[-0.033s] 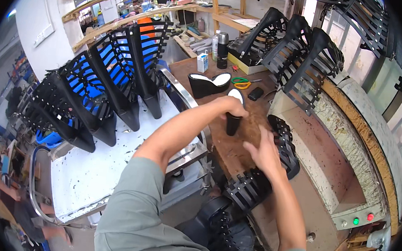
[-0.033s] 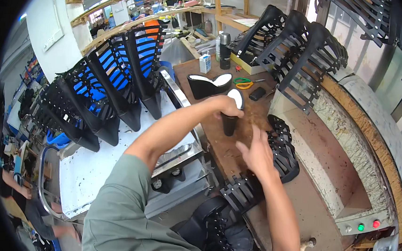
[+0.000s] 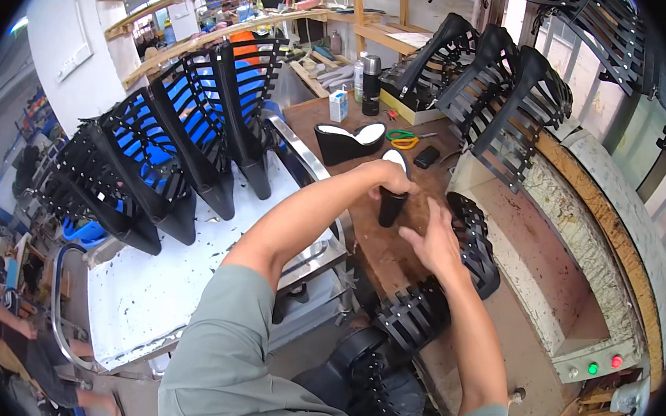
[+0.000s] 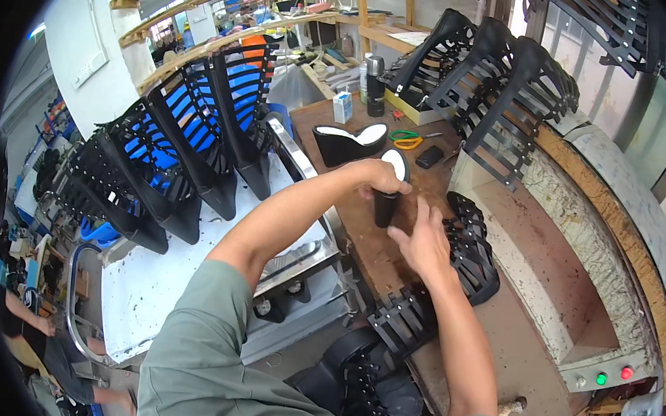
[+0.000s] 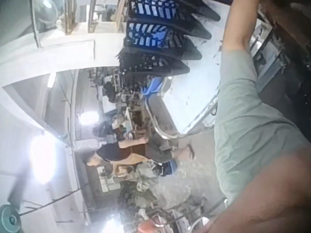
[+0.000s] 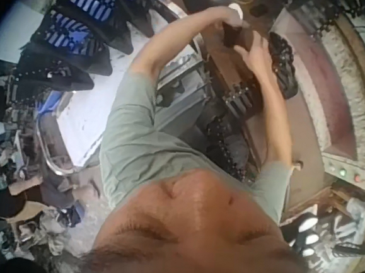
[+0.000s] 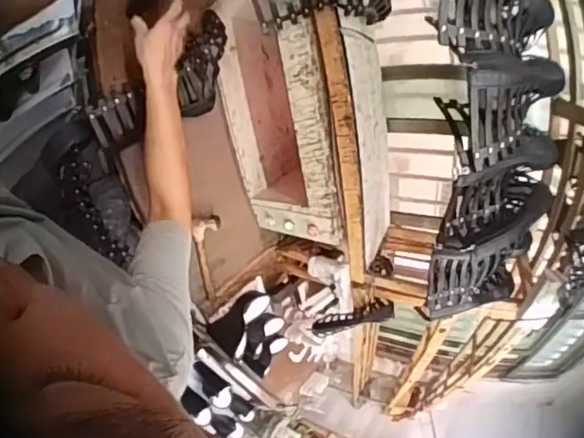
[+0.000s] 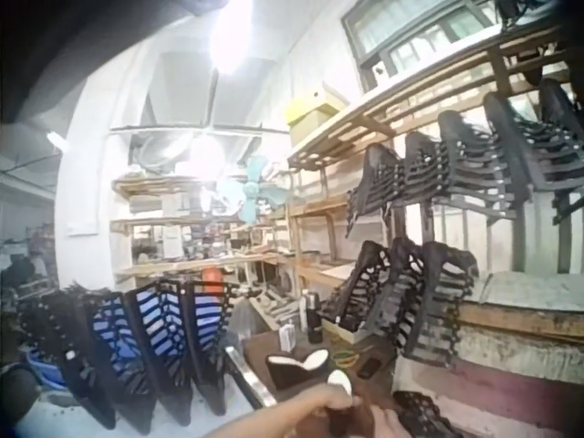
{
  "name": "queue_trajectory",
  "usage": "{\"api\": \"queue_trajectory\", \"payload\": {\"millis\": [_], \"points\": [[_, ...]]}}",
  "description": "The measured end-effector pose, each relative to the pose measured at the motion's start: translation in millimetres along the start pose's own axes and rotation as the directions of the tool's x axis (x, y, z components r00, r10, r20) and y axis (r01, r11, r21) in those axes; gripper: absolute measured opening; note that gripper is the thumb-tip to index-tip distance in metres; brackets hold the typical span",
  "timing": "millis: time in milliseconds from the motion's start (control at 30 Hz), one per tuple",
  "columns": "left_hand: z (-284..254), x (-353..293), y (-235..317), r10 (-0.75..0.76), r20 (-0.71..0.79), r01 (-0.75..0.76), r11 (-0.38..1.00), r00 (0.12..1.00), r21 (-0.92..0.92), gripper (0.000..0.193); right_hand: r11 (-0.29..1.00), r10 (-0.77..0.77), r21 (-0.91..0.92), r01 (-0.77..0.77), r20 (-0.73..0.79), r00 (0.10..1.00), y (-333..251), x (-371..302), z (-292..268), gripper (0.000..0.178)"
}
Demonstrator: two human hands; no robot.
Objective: Assembling and hammering soles onto high-heeled sandals in a shoe factory.
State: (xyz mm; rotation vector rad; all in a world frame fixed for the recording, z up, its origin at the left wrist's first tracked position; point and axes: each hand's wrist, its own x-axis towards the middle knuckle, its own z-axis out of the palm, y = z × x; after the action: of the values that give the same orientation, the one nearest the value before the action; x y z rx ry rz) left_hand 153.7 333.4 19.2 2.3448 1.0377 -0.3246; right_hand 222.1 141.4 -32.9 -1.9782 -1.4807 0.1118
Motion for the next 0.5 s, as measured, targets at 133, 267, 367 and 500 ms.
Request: {"api": "queue_trajectory", "payload": {"millis": [133, 267, 367, 500], "points": [[-37, 34, -67, 0.048, -0.486, 0.038, 0.985, 0.873, 0.165, 0.064, 0.99, -0.025, -0.143, 0.022, -0.025, 0.999, -20, 45, 51, 0.073], [-69, 52, -139, -0.14, -0.488, 0.334, 0.879, 0.862, 0.339, 0.062, 0.999, -0.012, -0.033, 0.011, -0.047, 0.999, -7, 65, 75, 0.061], [-74, 74, -152, -0.245, -0.322, 0.389, 0.752, 0.914, 0.531, 0.061, 0.989, 0.106, 0.11, -0.097, -0.085, 0.991, -6, 74, 65, 0.053], [-74, 83, -172, -0.025, -0.467, 0.285, 0.821, 0.884, 0.494, 0.072, 0.897, 0.244, 0.398, -0.192, -0.084, 0.966, -24, 36, -6, 0.053]]}}
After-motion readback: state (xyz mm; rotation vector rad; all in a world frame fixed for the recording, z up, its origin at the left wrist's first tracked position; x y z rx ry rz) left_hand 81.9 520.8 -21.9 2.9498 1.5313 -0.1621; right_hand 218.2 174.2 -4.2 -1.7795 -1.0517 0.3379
